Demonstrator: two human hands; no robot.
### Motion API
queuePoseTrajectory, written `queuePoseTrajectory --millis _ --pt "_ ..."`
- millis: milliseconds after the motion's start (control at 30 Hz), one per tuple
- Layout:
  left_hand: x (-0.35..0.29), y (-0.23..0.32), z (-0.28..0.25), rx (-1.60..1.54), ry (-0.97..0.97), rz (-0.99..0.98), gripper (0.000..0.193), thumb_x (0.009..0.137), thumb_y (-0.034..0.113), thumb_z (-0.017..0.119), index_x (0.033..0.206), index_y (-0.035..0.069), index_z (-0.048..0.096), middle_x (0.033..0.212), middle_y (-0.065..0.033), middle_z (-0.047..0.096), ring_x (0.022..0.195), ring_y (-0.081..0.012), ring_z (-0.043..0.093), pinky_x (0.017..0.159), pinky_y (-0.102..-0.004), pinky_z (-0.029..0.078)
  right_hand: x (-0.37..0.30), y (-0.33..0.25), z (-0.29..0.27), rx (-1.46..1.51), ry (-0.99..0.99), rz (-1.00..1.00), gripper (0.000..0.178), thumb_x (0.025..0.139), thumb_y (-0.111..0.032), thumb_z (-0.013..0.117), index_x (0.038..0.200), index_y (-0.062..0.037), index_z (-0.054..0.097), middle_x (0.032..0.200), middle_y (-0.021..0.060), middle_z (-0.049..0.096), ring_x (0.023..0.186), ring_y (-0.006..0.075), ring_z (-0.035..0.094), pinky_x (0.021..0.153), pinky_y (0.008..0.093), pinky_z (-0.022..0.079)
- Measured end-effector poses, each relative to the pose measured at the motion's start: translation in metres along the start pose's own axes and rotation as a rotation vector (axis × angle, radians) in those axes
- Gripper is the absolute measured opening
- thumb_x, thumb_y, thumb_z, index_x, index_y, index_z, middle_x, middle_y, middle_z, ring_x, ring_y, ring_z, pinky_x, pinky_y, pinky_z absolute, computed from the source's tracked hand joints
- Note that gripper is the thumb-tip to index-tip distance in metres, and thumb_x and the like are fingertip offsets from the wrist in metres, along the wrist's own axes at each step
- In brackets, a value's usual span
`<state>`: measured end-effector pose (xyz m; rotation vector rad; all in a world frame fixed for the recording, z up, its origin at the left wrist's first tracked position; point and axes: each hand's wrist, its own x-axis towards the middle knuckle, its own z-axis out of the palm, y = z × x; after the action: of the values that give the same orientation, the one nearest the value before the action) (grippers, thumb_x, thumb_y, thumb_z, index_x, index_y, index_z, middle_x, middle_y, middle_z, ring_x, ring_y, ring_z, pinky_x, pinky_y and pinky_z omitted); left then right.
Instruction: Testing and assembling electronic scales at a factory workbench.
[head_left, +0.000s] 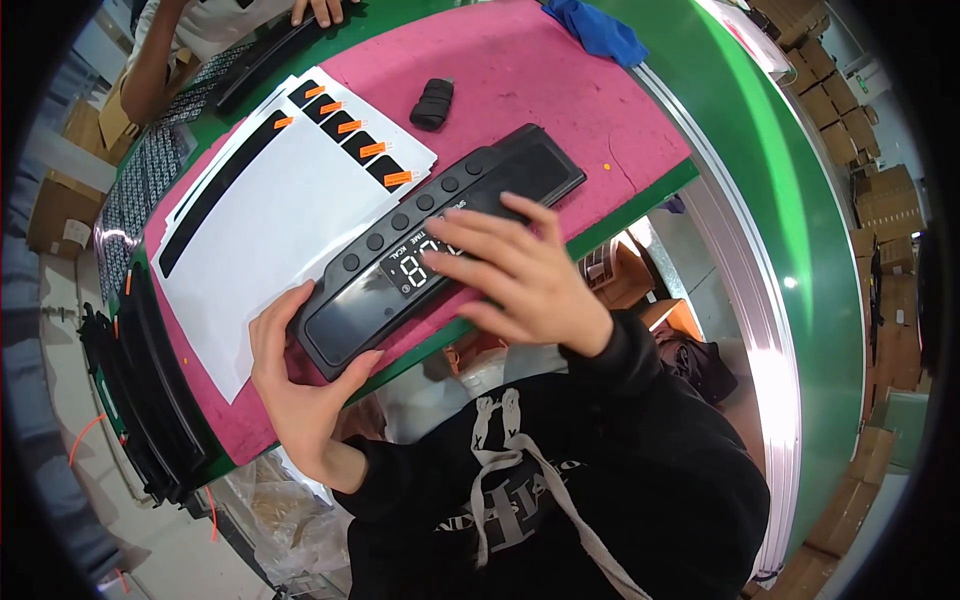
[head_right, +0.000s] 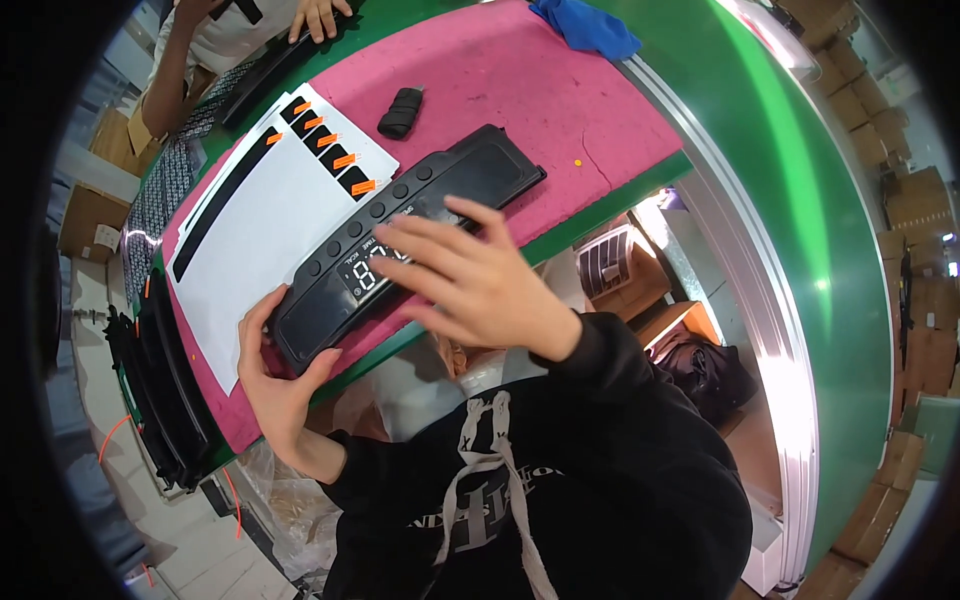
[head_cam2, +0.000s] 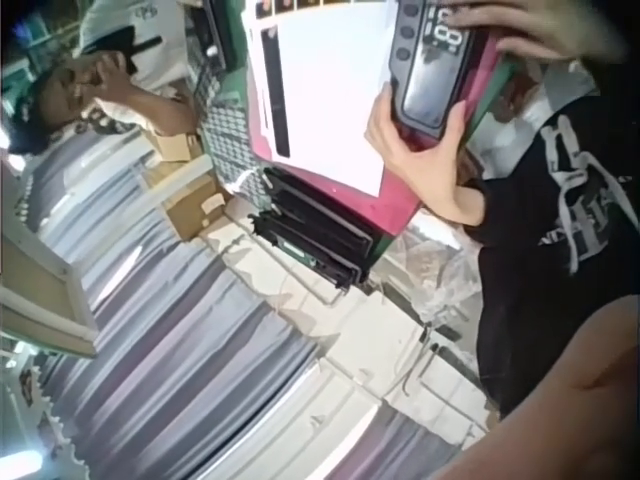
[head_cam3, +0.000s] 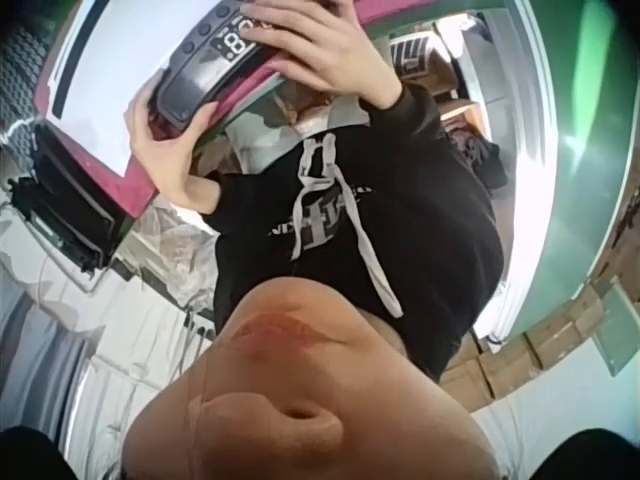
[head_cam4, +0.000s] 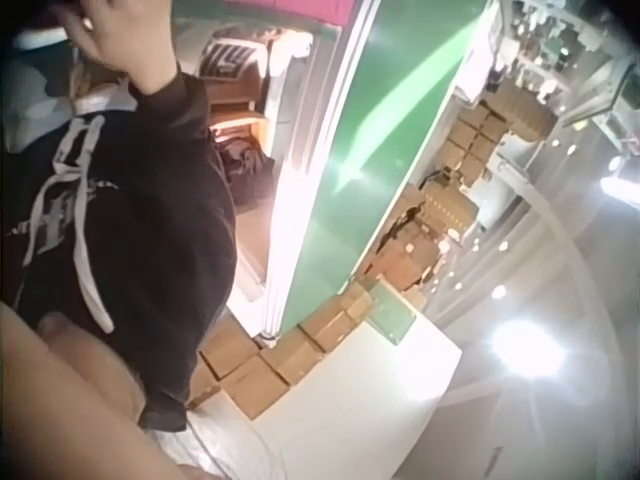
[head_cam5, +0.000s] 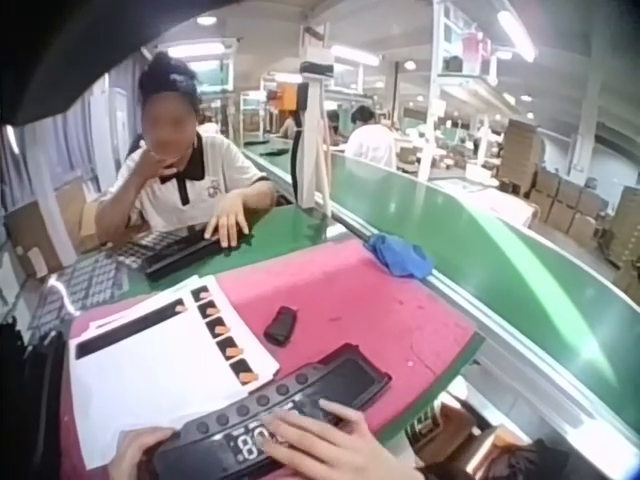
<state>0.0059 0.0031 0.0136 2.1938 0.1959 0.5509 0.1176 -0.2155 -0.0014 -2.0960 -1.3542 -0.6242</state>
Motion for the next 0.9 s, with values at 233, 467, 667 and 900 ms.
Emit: queuePoseTrajectory --millis 233,467,667,900 --pt "-0.002 -0.004 -0.001 0.040 0.009 0.026 0.069 0.054 0.018 0.084 0.117 0.004 0.060 0.108 -0.0075 0.058 0.098 -0.0200 0.054 0.086 -0.0298 0.040 -0.014 0.051 -0.022 -0.353 0.149 0.313 0.032 0.084 -0.018 0.054 0.114 -0.0102 0.060 0.120 0.0079 0.059 0.110 0.0254 0.055 0.096 0.0435 0.033" --pt "0.000 -0.002 -0.001 0.033 0.014 0.008 0.068 0.051 0.016 0.086 0.113 0.004 0.061 0.110 -0.0098 0.060 0.104 -0.0266 0.054 0.091 -0.0349 0.043 0.001 -0.008 0.012 -0.152 0.019 0.155 0.054 0.090 -0.041 0.052 0.128 -0.0023 0.050 0.132 0.0129 0.053 0.126 0.0275 0.047 0.106 0.0436 0.028" --pt "-0.002 -0.012 -0.001 0.003 0.019 -0.006 0.068 0.050 0.014 0.086 0.113 0.004 0.061 0.110 -0.0100 0.060 0.103 -0.0263 0.054 0.091 -0.0347 0.044 0.019 -0.089 0.072 0.348 -0.029 -0.080 0.057 0.088 -0.043 0.055 0.129 -0.0030 0.051 0.135 0.0126 0.051 0.127 0.0251 0.047 0.104 0.0408 0.034" --pt "-0.003 -0.003 0.000 -0.030 0.024 -0.039 0.068 0.051 0.013 0.086 0.113 0.004 0.061 0.109 -0.0108 0.061 0.103 -0.0255 0.055 0.091 -0.0346 0.044 -0.009 -0.013 0.019 0.077 -0.043 -0.100 0.038 0.092 -0.030 0.050 0.123 -0.0094 0.058 0.134 0.0097 0.053 0.124 0.0247 0.050 0.098 0.0399 0.039"
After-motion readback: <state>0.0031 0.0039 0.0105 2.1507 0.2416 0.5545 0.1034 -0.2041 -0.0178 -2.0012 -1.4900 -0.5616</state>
